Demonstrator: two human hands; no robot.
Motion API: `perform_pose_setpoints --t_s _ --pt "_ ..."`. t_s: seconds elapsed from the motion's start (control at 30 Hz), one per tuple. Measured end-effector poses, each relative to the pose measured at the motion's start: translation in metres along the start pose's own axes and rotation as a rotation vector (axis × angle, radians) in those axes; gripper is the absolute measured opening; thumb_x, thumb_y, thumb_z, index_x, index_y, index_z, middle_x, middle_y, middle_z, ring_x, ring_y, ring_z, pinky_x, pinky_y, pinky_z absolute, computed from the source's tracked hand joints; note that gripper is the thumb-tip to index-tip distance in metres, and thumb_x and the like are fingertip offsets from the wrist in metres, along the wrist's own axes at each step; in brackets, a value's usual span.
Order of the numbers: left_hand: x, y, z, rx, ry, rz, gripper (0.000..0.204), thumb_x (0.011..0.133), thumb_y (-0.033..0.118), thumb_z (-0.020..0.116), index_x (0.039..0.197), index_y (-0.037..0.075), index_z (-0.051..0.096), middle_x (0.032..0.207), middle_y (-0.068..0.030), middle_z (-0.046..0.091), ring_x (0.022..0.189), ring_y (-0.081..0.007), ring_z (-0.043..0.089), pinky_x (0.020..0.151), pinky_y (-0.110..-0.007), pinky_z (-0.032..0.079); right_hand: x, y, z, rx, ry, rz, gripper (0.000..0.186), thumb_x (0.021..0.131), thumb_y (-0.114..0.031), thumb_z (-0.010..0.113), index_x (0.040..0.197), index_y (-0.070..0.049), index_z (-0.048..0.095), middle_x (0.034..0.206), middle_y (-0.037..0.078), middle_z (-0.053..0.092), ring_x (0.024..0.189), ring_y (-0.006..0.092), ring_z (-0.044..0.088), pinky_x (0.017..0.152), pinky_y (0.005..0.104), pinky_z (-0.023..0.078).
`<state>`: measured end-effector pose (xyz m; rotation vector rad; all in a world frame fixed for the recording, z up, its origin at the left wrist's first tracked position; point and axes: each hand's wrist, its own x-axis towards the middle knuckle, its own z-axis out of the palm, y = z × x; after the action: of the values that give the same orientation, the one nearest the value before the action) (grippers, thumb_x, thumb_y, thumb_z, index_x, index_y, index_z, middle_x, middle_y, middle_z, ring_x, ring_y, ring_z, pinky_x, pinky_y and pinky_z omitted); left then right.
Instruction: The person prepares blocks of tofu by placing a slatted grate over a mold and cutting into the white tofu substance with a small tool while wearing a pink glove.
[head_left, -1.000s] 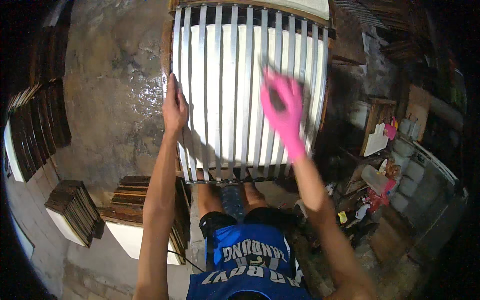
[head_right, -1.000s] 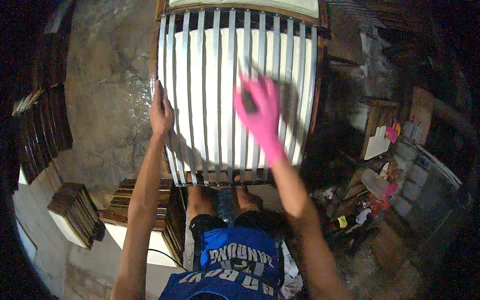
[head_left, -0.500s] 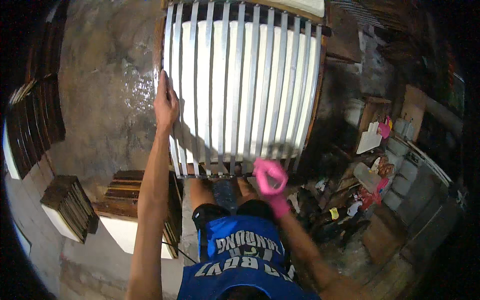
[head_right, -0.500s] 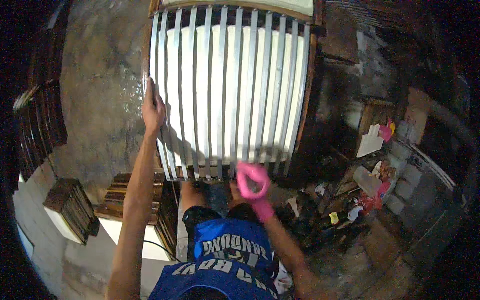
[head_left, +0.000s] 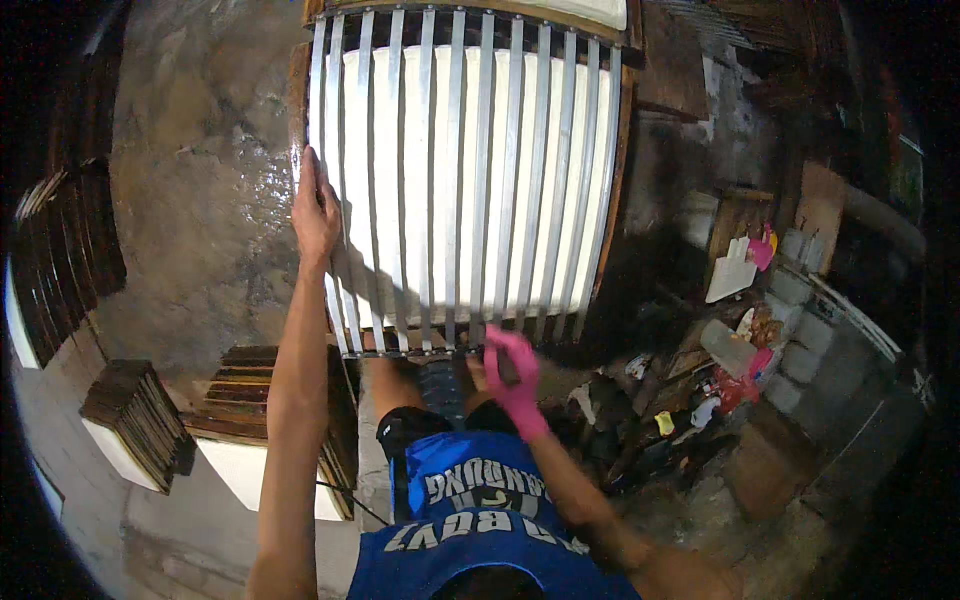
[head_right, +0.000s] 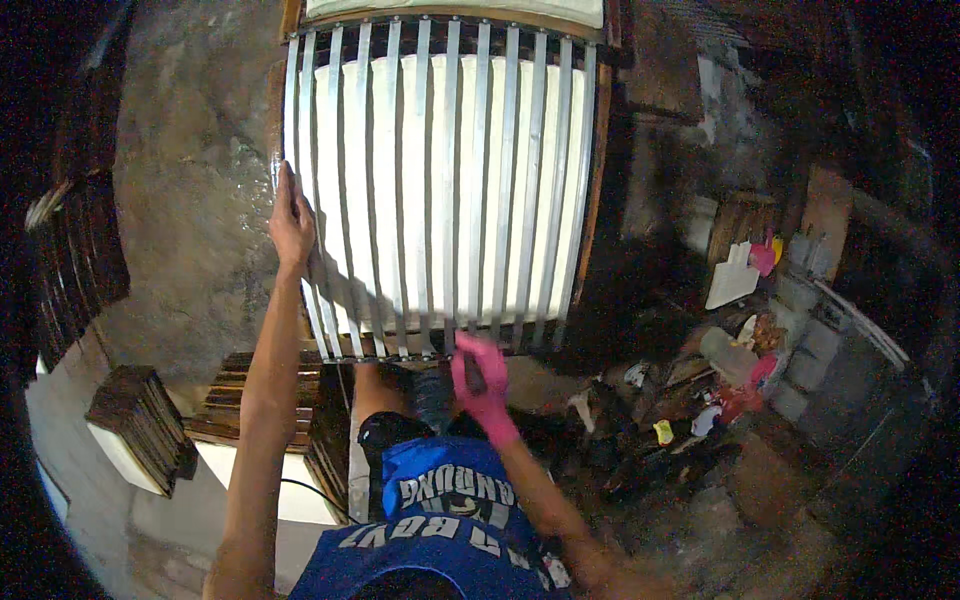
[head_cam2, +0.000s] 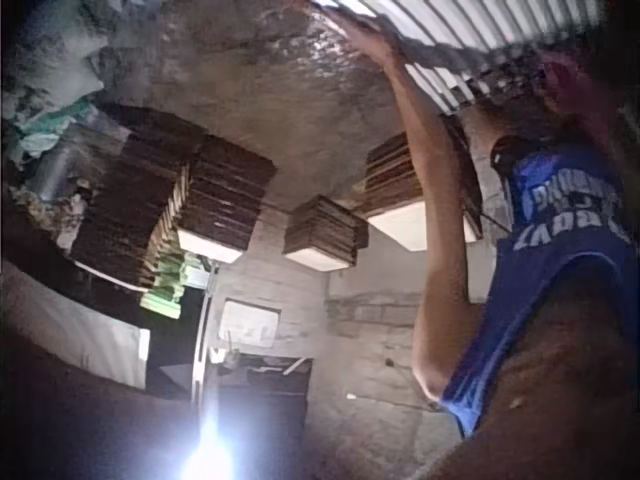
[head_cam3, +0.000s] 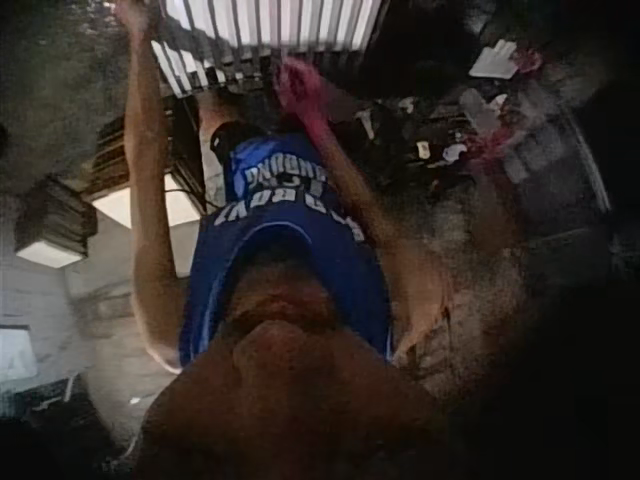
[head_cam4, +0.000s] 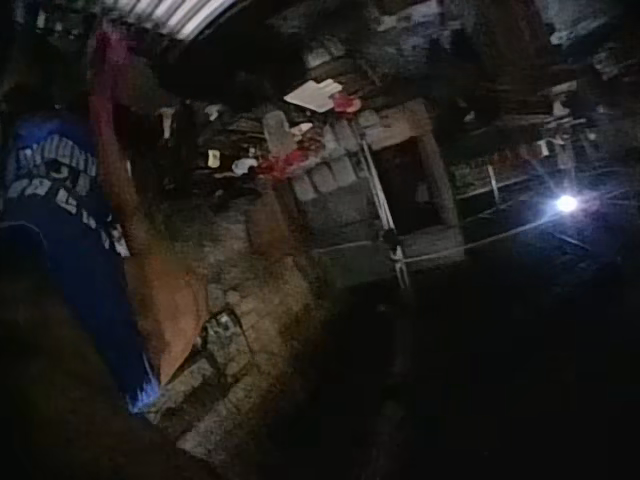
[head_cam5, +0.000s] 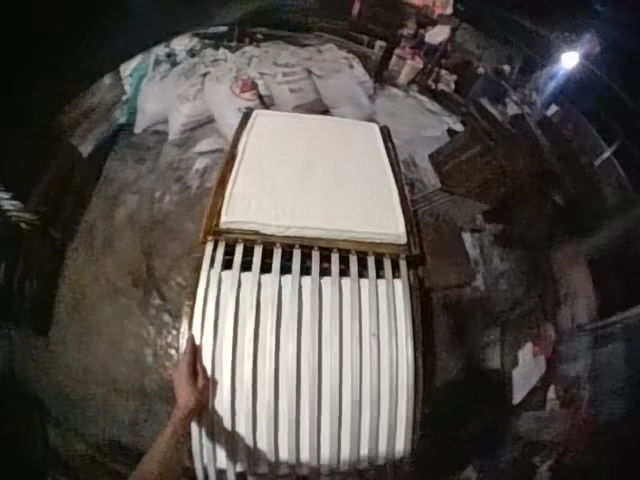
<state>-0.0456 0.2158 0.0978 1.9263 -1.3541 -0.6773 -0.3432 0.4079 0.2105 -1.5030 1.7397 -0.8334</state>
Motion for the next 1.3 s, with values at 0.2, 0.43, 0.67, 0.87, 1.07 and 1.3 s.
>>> perform_pose_setpoints --t_s 0.2,0.43,0.67,0.87,1.07,1.3 --pt "0.005 -0.004 0.002 0.021 0.004 0.064 0.052 0.097 0.003 0.043 0.148 0.013 0.037 0.141 -0.0177 0.05 0.125 -0.0345 0.053 0.099 -0.04 0.047 0.191 -0.01 -0.031 0.051 0.193 -0.231 0.027 0.082 -0.007 0.071 0.11 -0.006 0.071 0.102 0.011 0.071 0.09 0.0204 0.068 0.083 0.034 0.052" --pt "0.003 -0.001 0.023 -0.031 0.013 0.119 0.053 0.098 0.004 0.043 0.149 0.014 0.036 0.143 -0.0152 0.049 0.124 -0.0317 0.054 0.098 -0.039 0.047 0.331 0.027 0.034 0.118 0.318 -0.348 0.026 0.084 -0.015 0.07 0.11 -0.01 0.068 0.097 0.008 0.069 0.092 0.022 0.065 0.081 0.0333 0.051" --pt "0.0 0.009 0.006 -0.007 -0.027 -0.024 0.052 0.099 0.005 0.043 0.15 0.013 0.035 0.139 -0.0179 0.052 0.114 -0.0276 0.061 0.092 -0.035 0.049 -0.031 0.026 -0.077 -0.069 -0.2 0.196 0.024 0.084 0.001 0.066 0.107 -0.002 0.069 0.1 0.013 0.071 0.092 0.0221 0.068 0.087 0.0361 0.052" --pt "0.002 0.002 -0.002 -0.011 -0.033 -0.054 0.052 0.098 0.004 0.045 0.149 0.012 0.036 0.139 -0.0187 0.052 0.116 -0.0257 0.06 0.09 -0.032 0.049 0.292 0.002 -0.059 -0.256 0.122 -0.45 0.028 0.085 -0.011 0.07 0.112 -0.008 0.069 0.104 0.01 0.071 0.096 0.0227 0.068 0.083 0.0339 0.052" --pt "0.0 0.002 0.02 0.024 0.019 0.082 0.051 0.099 0.005 0.045 0.148 0.012 0.037 0.14 -0.0144 0.053 0.109 -0.0226 0.063 0.086 -0.031 0.05 0.309 0.049 -0.007 0.058 0.272 -0.288 0.026 0.084 -0.013 0.071 0.11 -0.008 0.067 0.102 0.01 0.069 0.092 0.0218 0.066 0.082 0.0326 0.051" --pt "0.0 0.0 0.007 0.047 0.015 0.041 0.051 0.098 0.003 0.044 0.148 0.012 0.037 0.139 -0.0151 0.054 0.107 -0.0254 0.063 0.088 -0.033 0.049 -0.016 0.038 -0.111 -0.024 -0.13 0.386 0.016 0.084 -0.004 0.065 0.099 -0.004 0.071 0.1 0.011 0.071 0.093 0.0198 0.068 0.083 0.0309 0.053"
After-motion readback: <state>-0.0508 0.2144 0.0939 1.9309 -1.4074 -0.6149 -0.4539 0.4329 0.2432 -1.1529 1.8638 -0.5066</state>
